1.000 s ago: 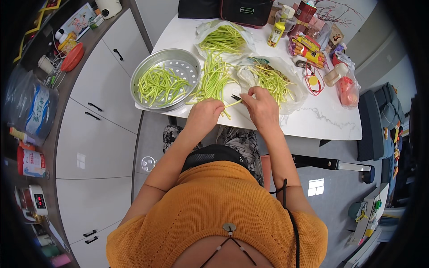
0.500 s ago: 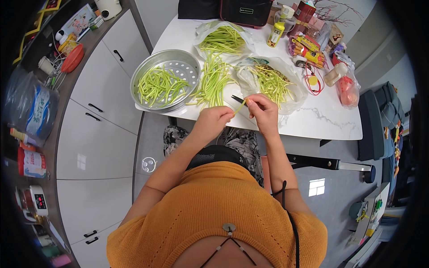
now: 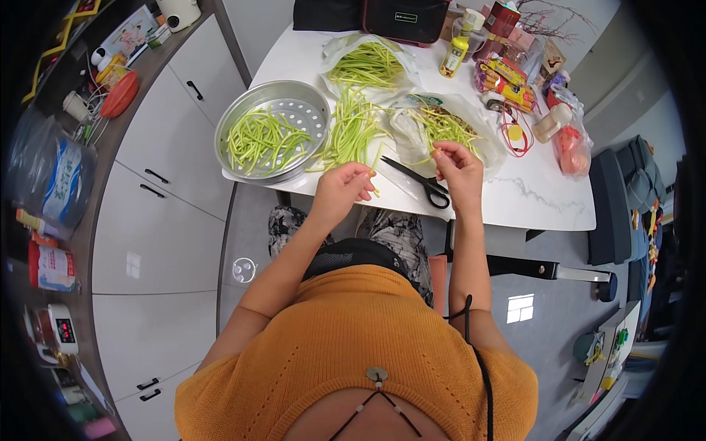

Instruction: The person peels the skin off long green vegetables using scissors and places the prepared strips into a metal steamer basket.

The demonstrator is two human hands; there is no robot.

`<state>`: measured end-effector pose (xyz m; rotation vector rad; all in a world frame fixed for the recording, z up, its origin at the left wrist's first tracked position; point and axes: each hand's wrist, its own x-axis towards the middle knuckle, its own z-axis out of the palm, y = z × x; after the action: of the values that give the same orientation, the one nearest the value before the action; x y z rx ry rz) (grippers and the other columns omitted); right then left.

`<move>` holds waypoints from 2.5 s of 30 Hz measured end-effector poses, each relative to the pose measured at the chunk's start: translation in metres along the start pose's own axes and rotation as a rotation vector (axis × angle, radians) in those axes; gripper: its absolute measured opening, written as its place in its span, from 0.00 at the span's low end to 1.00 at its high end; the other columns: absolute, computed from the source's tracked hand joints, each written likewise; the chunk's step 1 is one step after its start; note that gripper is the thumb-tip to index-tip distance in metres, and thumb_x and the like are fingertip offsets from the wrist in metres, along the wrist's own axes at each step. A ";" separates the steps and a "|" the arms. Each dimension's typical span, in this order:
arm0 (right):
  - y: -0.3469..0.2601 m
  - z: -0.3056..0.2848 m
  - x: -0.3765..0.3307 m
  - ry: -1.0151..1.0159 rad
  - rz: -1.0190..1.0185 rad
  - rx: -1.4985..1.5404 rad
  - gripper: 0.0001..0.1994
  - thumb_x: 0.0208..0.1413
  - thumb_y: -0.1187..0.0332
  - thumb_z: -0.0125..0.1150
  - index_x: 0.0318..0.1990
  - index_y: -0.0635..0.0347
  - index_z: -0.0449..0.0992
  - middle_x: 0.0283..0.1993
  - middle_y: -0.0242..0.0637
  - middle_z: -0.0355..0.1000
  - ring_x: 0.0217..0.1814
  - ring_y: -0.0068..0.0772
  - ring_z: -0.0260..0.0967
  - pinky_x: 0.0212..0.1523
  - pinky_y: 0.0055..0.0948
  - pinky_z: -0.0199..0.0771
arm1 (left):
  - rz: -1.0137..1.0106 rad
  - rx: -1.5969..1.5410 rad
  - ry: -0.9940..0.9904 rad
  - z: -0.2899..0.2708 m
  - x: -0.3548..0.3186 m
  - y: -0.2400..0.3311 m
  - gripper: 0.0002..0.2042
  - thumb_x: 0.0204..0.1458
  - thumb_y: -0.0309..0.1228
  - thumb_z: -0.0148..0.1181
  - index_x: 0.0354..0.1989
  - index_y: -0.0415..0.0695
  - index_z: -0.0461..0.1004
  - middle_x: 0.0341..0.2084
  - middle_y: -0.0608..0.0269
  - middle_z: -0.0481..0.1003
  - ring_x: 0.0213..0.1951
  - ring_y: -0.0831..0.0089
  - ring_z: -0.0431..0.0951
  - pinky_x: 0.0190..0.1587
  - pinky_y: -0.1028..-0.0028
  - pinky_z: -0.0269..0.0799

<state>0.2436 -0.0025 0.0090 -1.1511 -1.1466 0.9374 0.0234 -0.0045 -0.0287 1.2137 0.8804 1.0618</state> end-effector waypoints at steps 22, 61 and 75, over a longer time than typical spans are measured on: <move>-0.003 0.022 -0.012 -0.219 -0.056 -0.401 0.05 0.46 0.71 0.61 0.28 0.63 0.76 0.22 0.27 0.67 0.22 0.13 0.57 0.23 0.16 0.58 | 0.113 0.413 -0.017 0.015 -0.007 0.013 0.07 0.54 0.27 0.51 0.35 0.37 0.73 0.22 0.66 0.74 0.23 0.82 0.71 0.27 0.82 0.69; -0.012 0.049 -0.022 -0.300 -0.297 -0.547 0.07 0.45 0.69 0.62 0.33 0.60 0.76 0.28 0.37 0.71 0.19 0.28 0.65 0.23 0.25 0.65 | 0.073 -0.373 0.027 0.004 0.005 -0.003 0.08 0.50 0.26 0.56 0.38 0.39 0.73 0.37 0.65 0.73 0.39 0.80 0.70 0.48 0.77 0.62; -0.011 0.046 -0.025 -0.352 -0.181 -0.616 0.07 0.44 0.69 0.62 0.29 0.61 0.76 0.23 0.38 0.72 0.20 0.31 0.67 0.23 0.27 0.66 | 0.137 -0.314 0.136 0.001 0.006 0.003 0.13 0.51 0.24 0.55 0.46 0.38 0.69 0.38 0.66 0.69 0.37 0.81 0.68 0.44 0.81 0.64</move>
<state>0.1941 -0.0201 0.0166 -1.3630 -1.8798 0.6730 0.0261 0.0014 -0.0259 0.9571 0.7076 1.3507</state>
